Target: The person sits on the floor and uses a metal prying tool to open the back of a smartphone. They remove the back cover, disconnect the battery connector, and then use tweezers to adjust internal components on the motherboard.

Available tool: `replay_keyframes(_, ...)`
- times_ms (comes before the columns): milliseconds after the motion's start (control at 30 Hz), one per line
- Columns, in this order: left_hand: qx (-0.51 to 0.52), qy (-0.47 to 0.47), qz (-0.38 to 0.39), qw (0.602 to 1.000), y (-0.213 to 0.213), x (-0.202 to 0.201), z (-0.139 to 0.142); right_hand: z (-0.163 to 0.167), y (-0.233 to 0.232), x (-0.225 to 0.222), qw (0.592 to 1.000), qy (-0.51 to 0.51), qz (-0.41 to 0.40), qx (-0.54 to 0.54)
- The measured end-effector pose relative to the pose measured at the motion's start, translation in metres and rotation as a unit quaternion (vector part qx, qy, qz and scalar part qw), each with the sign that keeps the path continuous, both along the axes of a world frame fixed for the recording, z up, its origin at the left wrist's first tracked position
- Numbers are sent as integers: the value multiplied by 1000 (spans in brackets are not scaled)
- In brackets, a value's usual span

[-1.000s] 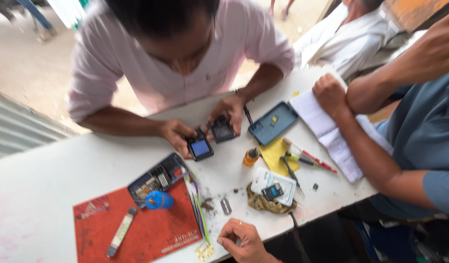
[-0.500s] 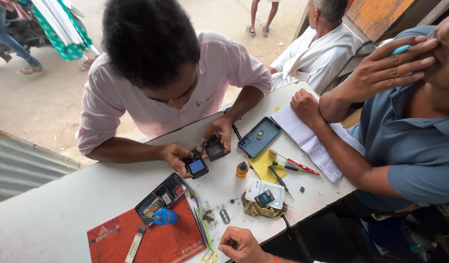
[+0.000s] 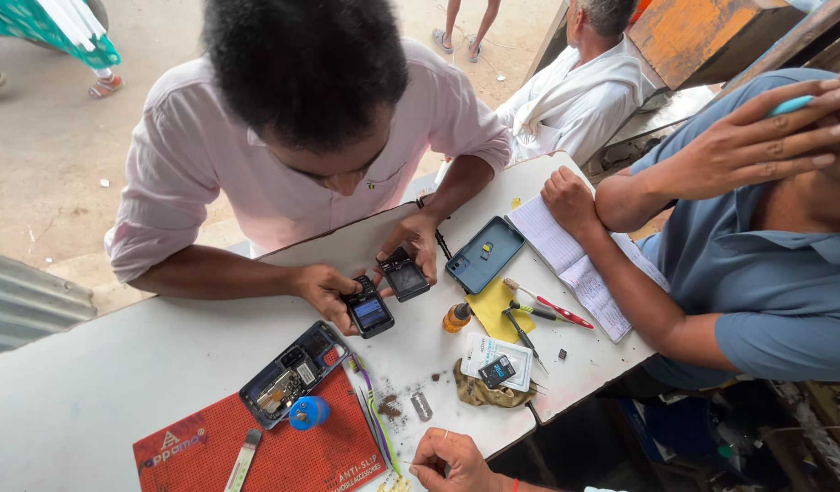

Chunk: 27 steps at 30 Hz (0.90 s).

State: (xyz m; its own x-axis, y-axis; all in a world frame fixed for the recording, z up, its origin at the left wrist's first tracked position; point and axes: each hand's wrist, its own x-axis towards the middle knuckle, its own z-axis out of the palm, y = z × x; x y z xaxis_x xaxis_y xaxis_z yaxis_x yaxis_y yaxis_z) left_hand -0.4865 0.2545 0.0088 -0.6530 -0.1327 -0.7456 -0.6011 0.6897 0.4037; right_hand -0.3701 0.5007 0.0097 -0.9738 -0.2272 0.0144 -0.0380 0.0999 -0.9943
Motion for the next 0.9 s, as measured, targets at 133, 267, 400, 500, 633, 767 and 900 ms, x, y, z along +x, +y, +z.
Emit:
replay_keyframes(133, 39, 19, 42, 998, -21, 9, -17, 4, -6, -3, 1000, -21, -21, 8)
replay_keyframes(267, 248, 104, 189, 944, -53, 44, -22, 9, -13, -5, 998, -25, -47, 23)
replay_keyframes(400, 619, 209, 303, 694, -82, 108, 1, 20, -17, -2, 996, -13, -66, 62)
replay_keyframes(500, 707, 245, 357, 560, -91, 155, 26, 27, -20, -4, 989, 65, -73, 108)
replay_keyframes(633, 732, 235, 360, 529, -97, 182, 43, 30, -24, 0, 982, 110, -73, 135)
replay_keyframes(767, 671, 189, 355, 623, -94, 184, 43, 31, -21, 11, 998, -4, -40, 52)
replay_keyframes(900, 566, 180, 335, 731, -77, 177, 37, 29, -21, 7, 996, 37, -34, 70)
